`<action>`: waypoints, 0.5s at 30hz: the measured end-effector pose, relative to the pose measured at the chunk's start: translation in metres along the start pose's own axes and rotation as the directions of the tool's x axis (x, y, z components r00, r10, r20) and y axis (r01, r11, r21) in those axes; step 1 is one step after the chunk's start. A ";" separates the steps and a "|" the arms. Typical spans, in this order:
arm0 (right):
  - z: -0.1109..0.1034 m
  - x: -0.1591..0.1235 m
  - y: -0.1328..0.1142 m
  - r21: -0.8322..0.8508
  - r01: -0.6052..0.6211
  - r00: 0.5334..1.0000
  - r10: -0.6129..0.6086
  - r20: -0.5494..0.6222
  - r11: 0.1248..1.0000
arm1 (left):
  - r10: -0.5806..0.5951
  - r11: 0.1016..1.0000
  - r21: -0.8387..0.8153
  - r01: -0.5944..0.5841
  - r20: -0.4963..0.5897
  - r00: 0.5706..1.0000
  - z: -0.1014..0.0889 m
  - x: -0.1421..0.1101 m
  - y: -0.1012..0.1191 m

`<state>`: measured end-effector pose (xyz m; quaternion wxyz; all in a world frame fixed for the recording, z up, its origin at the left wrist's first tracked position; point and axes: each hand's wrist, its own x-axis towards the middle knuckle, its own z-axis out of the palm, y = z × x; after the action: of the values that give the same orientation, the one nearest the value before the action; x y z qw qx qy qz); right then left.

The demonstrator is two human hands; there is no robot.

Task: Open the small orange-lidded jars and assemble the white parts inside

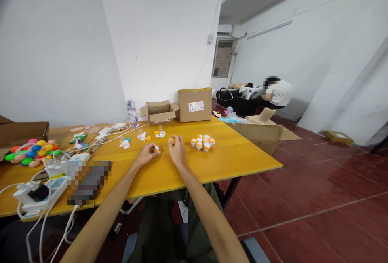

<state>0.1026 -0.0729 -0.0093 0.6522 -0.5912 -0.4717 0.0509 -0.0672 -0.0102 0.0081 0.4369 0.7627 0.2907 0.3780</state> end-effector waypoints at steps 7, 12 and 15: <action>0.009 0.022 0.023 -0.122 -0.027 0.995 0.039 0.090 0.992 | 0.007 1.000 0.003 -0.007 0.003 1.000 0.001 -0.001 0.003; 0.014 0.040 0.030 -0.138 -0.089 0.981 0.111 0.159 0.986 | 0.004 1.000 0.000 -0.004 0.017 1.000 0.001 -0.003 0.005; 0.012 0.053 0.036 -0.168 -0.125 0.972 0.155 0.175 0.978 | -0.007 1.000 0.000 0.007 0.016 1.000 0.001 -0.003 0.002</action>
<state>0.1410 -0.0201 -0.0109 0.5514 -0.6648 -0.4907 0.1153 -0.0675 -0.0142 0.0089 0.4405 0.7647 0.2897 0.3705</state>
